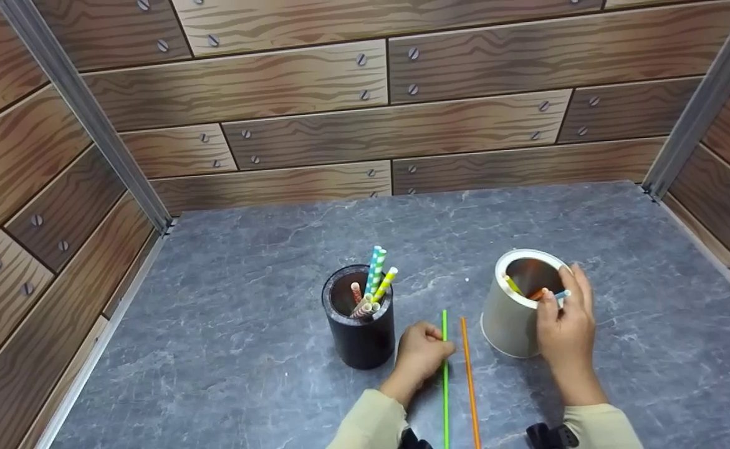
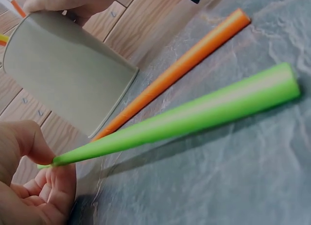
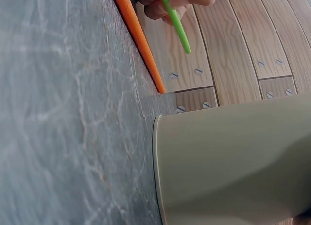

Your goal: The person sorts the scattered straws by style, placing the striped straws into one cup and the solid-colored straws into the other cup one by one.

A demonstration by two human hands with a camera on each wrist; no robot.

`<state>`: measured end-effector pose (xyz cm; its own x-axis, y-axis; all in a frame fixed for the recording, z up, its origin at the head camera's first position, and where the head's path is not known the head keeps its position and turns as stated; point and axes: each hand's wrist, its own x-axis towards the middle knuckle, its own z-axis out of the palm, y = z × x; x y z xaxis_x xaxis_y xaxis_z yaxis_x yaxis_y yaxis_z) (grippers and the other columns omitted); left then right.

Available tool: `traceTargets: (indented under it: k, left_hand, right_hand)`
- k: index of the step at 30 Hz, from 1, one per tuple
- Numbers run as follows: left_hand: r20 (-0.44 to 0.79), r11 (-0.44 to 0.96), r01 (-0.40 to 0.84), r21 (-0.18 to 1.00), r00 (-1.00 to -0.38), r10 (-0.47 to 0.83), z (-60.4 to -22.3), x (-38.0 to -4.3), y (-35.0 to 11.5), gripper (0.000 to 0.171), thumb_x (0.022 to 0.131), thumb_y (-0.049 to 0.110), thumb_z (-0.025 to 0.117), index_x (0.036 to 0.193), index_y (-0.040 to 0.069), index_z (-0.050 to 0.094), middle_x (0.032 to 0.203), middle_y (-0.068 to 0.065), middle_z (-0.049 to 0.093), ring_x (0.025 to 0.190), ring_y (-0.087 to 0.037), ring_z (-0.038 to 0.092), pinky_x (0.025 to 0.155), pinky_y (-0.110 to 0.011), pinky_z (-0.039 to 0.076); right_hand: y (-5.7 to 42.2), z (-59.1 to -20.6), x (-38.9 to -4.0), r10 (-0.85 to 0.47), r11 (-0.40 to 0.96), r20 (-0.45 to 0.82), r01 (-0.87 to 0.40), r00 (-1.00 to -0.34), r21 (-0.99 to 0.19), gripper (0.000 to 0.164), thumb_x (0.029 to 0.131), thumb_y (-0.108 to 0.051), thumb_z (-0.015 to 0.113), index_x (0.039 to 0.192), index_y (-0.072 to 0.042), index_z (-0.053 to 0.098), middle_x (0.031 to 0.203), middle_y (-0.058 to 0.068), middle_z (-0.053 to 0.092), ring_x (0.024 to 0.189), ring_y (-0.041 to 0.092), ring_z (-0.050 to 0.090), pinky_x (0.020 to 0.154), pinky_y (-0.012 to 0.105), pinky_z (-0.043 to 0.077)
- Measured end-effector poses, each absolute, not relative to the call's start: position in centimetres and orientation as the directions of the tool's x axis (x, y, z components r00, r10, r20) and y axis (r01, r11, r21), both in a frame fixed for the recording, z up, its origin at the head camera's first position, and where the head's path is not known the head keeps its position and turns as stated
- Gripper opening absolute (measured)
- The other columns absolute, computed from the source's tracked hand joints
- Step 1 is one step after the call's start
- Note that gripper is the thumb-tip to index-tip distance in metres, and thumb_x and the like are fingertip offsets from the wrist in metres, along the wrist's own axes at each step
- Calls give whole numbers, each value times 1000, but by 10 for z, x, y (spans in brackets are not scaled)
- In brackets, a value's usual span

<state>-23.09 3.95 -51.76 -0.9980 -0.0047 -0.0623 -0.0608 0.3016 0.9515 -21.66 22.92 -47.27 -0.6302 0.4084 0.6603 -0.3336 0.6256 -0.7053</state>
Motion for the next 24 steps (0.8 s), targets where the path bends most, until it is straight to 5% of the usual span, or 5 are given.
traceTargets:
  k: [12, 24]
  left_hand:
    - [-140, 55, -138, 989, -990, 35, -516, -235, 34, 26, 63, -8, 54, 87, 0, 58, 64, 2, 51, 46, -9, 42, 41, -18, 36]
    - [-45, -86, -45, 995, -999, 3, -499, -233, 40, 32, 62, -11, 51, 91, 2, 54, 59, 4, 46, 44, -7, 40, 42, -17, 35]
  right_hand:
    - [229, -473, -216, 417, 624, 649, -319, -637, -714, 44, 85, -8, 52, 126, 7, 50, 137, 28, 39, 125, 48, 36, 101, 61, 30]
    - [229, -473, -217, 407, 629, 663, -333, -629, -702, 43, 86, -10, 51, 125, 8, 50, 135, 31, 39, 125, 49, 35, 100, 62, 30]
